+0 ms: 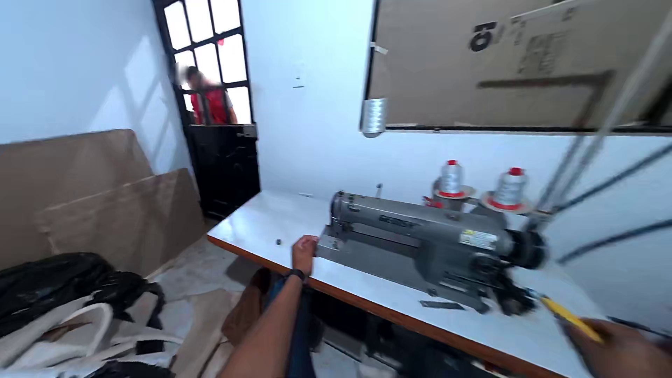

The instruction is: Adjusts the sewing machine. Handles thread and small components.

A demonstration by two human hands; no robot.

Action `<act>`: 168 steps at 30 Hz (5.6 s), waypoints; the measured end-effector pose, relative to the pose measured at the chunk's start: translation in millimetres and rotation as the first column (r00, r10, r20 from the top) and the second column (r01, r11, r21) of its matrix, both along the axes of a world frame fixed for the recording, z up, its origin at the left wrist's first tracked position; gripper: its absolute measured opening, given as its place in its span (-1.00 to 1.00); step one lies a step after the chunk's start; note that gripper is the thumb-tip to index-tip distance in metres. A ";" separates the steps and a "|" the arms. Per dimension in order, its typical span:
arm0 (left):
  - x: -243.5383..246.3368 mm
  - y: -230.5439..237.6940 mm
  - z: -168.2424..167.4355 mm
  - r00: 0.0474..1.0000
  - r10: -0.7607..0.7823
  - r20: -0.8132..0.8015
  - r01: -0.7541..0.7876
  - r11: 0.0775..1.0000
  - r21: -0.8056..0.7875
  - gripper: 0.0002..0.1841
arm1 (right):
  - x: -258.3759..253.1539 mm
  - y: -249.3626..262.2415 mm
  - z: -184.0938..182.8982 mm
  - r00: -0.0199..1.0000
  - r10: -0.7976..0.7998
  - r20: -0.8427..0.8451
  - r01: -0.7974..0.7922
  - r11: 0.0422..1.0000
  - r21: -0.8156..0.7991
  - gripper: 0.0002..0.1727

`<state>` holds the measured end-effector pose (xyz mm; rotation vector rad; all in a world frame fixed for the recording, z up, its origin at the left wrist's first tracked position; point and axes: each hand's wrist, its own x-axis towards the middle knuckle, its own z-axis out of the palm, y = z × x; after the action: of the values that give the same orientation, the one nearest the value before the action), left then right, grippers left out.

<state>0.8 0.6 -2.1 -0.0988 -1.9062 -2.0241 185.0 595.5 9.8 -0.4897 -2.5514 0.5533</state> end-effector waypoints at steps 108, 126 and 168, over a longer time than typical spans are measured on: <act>-2.1 0.0 -2.2 0.998 -0.007 -0.057 0.003 0.998 -0.056 -0.80 | -36.8 -37.3 -7.1 0.913 -0.407 0.008 0.407 0.913 0.015 0.18; -0.8 2.4 1.2 0.998 -0.011 -0.058 0.008 0.999 -0.042 -0.80 | -31.5 -39.8 -6.6 0.924 -0.302 -0.235 0.306 0.952 -0.017 -0.15; -5.9 -19.1 -18.5 0.960 -0.274 -0.060 0.264 0.955 -0.136 -0.79 | -85.1 45.3 -8.1 0.834 0.543 -0.094 -0.542 0.840 0.043 -0.67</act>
<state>-5.1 -18.4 -20.6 -0.4881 -2.0638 -2.0282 99.9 640.8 1.7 0.2892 -2.5767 0.7301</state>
